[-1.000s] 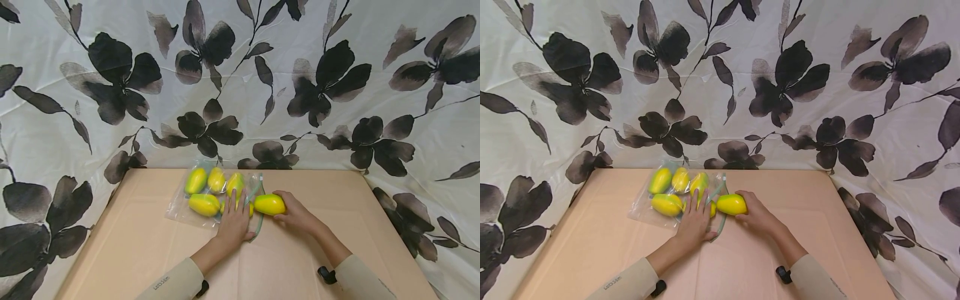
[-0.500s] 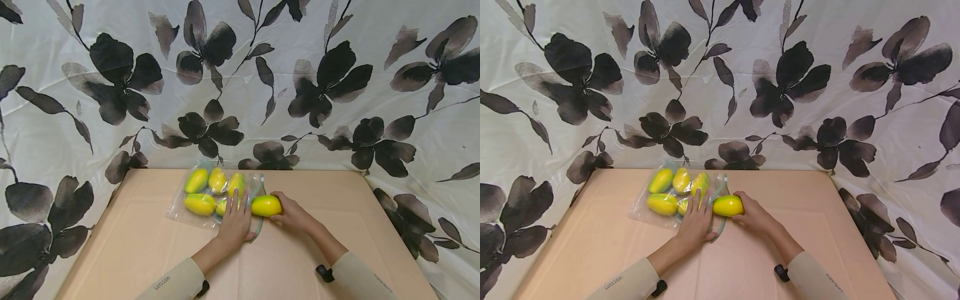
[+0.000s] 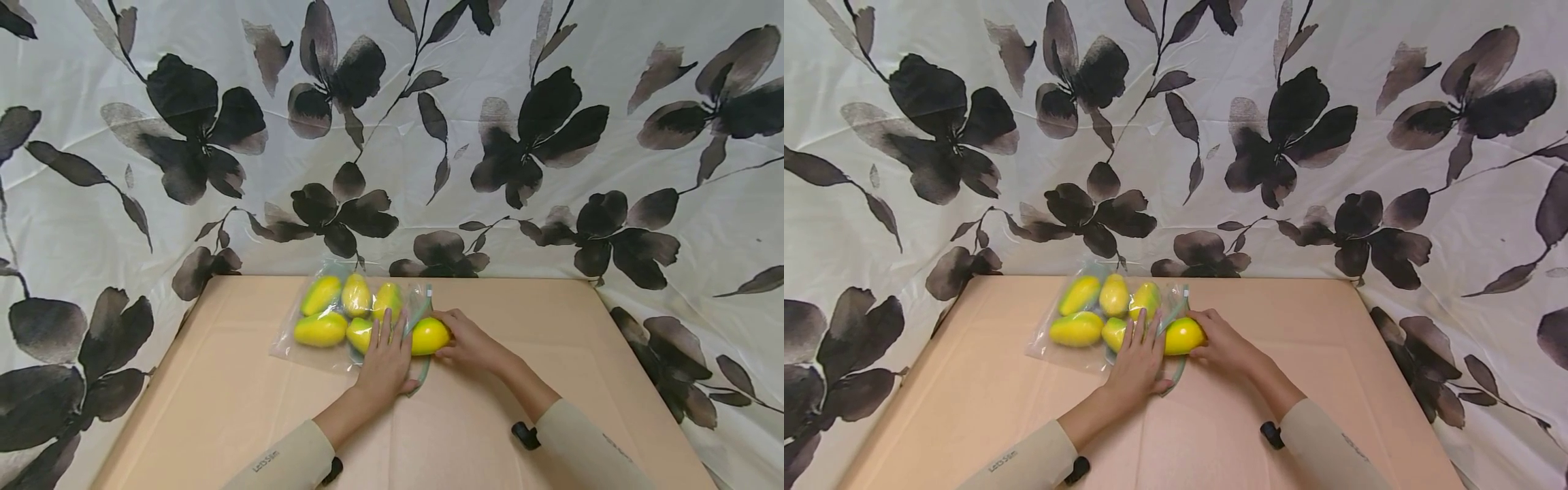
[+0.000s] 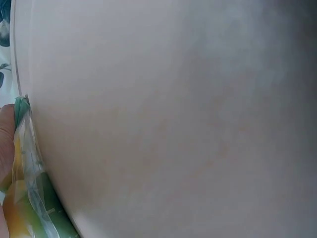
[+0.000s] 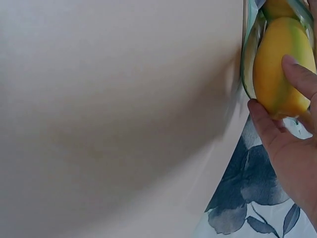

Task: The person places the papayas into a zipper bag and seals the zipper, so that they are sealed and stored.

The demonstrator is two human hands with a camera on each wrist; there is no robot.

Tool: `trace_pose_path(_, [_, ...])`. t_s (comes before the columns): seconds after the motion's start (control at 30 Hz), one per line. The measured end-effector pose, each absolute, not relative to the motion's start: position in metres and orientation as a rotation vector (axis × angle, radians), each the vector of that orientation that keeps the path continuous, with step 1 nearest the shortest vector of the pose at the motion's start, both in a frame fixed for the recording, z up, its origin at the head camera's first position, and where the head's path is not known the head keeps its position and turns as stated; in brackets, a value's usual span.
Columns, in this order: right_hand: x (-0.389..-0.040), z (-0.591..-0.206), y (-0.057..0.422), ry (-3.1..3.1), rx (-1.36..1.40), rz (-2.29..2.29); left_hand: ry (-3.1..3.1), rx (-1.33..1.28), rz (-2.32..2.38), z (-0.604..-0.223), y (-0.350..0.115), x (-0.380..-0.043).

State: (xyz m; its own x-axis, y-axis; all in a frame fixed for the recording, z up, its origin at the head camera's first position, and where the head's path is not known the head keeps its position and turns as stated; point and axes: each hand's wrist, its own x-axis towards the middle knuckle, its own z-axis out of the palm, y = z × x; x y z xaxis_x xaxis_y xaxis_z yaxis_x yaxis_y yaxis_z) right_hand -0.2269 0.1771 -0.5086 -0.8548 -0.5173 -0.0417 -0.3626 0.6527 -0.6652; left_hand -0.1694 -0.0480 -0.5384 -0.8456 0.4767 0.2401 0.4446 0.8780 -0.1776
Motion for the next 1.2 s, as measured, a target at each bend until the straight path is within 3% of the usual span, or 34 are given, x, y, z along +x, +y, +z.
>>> trace_pose_path(1.2, [-0.253,-0.522,0.151,2.811,-0.451,-1.198,-2.794,-0.697,0.179,-0.538,-0.046,-0.169])
